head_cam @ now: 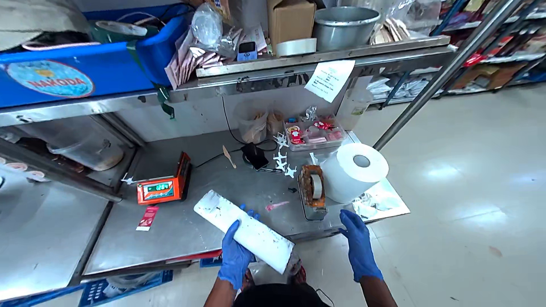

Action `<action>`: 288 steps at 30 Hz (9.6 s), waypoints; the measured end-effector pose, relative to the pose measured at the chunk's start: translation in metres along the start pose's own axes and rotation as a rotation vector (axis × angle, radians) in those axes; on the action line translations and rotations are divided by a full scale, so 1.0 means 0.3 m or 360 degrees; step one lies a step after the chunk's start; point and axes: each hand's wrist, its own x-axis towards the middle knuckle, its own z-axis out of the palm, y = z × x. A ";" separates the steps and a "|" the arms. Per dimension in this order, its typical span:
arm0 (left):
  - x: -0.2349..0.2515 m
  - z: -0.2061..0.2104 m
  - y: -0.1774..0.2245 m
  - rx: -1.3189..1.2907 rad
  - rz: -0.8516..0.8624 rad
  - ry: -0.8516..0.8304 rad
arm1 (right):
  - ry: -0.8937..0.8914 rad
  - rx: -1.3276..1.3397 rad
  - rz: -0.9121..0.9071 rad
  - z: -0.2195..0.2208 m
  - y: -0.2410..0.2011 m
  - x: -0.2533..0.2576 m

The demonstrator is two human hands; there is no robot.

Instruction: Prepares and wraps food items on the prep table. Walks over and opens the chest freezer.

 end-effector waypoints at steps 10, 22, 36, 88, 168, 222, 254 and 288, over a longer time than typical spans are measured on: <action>0.009 -0.011 -0.047 0.0054 -0.0162 0.0078 | -0.0345 0.0015 0.0503 0.117 0.071 0.188; 0.039 -0.013 -0.121 0.0214 -0.0309 -0.0011 | -0.0294 0.0229 0.0145 0.147 0.030 0.087; 0.081 0.029 -0.138 0.0161 -0.0258 -0.0038 | -0.0222 0.0784 -0.0294 0.169 0.238 0.061; 0.031 0.133 -0.084 0.0058 0.0038 -0.0102 | -0.0656 0.0371 -0.0156 0.261 -0.109 -0.259; -0.034 0.051 0.019 0.0099 -0.0074 0.0231 | -0.1113 -0.0161 -0.0161 0.241 -0.044 -0.165; 0.277 -0.123 0.248 0.3199 -0.0461 -0.0803 | -0.1665 -0.1851 -0.0664 0.715 0.053 0.083; 0.326 -0.164 0.224 0.3130 -0.0516 -0.0584 | -0.0362 0.0436 0.0219 0.150 0.055 0.138; 0.368 -0.148 0.234 0.3140 -0.0491 -0.0887 | -0.1107 -0.0371 -0.0395 0.652 0.189 -0.051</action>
